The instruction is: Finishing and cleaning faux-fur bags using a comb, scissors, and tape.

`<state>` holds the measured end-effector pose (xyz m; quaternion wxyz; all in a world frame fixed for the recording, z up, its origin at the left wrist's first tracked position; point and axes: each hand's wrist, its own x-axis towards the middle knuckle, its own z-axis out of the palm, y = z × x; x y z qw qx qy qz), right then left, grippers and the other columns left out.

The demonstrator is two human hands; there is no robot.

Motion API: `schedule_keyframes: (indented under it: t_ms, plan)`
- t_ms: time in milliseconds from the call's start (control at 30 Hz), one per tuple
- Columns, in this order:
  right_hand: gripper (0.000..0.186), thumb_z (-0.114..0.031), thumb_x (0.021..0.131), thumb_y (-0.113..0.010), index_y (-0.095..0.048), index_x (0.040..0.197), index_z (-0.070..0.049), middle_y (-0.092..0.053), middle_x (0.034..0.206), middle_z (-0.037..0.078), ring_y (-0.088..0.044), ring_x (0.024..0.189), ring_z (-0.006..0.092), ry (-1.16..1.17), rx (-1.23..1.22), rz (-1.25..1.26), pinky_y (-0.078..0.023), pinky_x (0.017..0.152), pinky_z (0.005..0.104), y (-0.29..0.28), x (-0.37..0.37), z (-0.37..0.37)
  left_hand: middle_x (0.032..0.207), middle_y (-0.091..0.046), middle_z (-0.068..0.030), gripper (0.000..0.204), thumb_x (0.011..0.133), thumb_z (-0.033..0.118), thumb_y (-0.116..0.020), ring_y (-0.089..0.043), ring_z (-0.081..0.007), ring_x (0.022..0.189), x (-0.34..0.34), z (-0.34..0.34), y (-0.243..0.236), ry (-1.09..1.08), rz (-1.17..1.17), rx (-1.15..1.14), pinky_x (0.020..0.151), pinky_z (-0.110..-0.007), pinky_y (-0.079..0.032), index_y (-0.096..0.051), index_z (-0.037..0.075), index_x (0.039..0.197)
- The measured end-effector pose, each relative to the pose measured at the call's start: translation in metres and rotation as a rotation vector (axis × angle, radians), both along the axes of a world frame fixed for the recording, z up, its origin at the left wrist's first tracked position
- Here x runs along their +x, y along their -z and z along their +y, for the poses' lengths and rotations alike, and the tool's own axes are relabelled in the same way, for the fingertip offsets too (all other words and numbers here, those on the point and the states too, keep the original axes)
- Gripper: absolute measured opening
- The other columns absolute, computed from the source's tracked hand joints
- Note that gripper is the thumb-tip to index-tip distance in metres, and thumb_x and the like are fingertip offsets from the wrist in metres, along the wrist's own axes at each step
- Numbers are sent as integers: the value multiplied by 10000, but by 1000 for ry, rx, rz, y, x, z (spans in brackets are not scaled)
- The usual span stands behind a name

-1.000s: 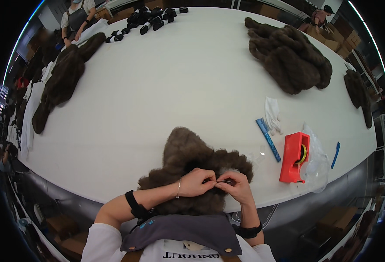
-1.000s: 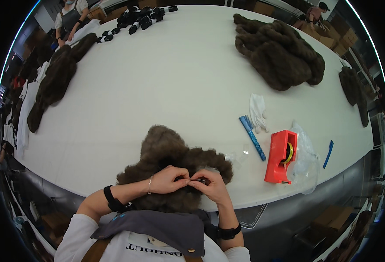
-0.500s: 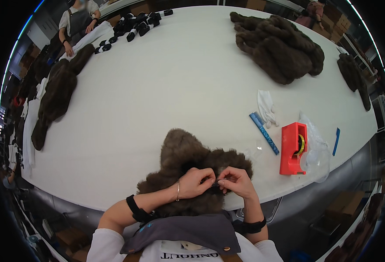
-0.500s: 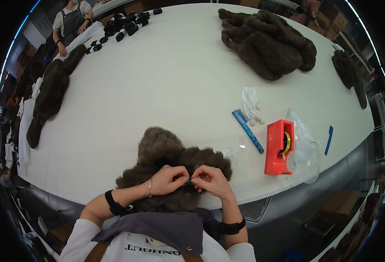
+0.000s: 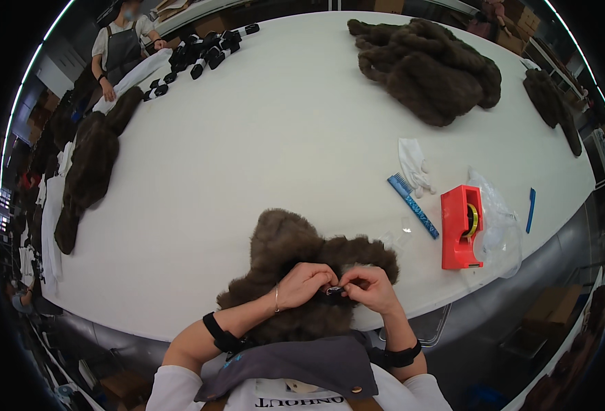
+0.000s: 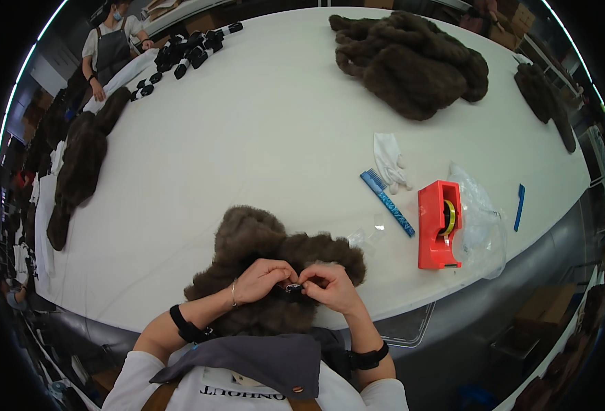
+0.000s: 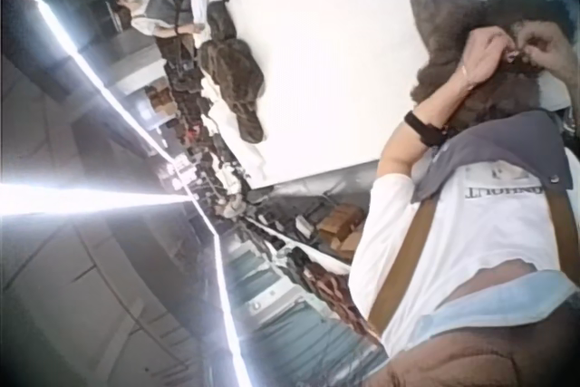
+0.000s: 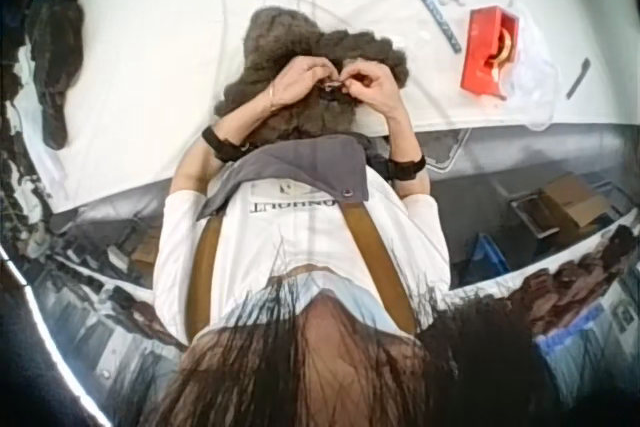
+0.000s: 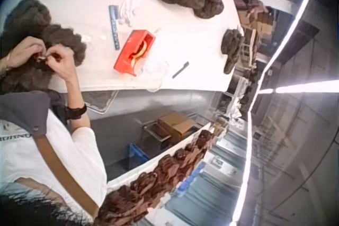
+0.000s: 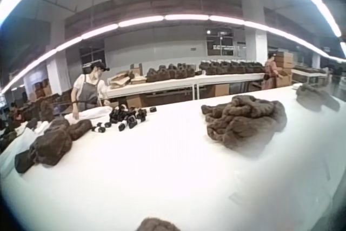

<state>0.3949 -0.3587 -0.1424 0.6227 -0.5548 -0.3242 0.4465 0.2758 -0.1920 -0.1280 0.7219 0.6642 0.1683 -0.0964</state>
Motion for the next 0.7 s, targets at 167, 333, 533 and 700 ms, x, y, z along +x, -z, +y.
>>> schedule_keyframes:
  t_ms: [167, 333, 533, 700]
  plan:
    - [113, 41, 758, -545, -629, 833, 40, -623, 731, 62, -609, 627, 92, 15, 66, 5, -496, 587, 201, -7, -5, 3, 846, -642, -49, 233, 867, 116, -465, -556, -83, 785, 10, 9, -1, 295, 80, -73, 754, -226, -434, -634, -41, 904]
    - [140, 47, 752, -534, -642, 842, 37, -627, 757, 73, -597, 628, 108, -69, 57, 22, -492, 572, 209, -12, 7, 0, 808, -647, -5, 195, 867, 127, -521, -550, -59, 785, 7, 11, -2, 279, 82, -211, 745, -214, -425, -650, -19, 874]
    - [147, 77, 756, -500, -631, 803, 30, -603, 775, 59, -561, 658, 92, 254, -23, -169, -444, 581, 201, -12, 40, -43, 802, -650, -1, 173, 854, 148, -569, -544, -39, 760, 9, 7, -7, 267, 47, 3, 700, -203, -425, -659, 3, 884]
    - [89, -13, 816, -549, -607, 881, 6, -585, 804, 62, -524, 703, 108, 1182, -394, -741, -417, 637, 230, -7, 103, -134, 747, -663, -39, 194, 830, 174, -578, -572, -63, 694, 8, 5, -6, 234, 15, 111, 648, -229, -451, -674, 5, 842]
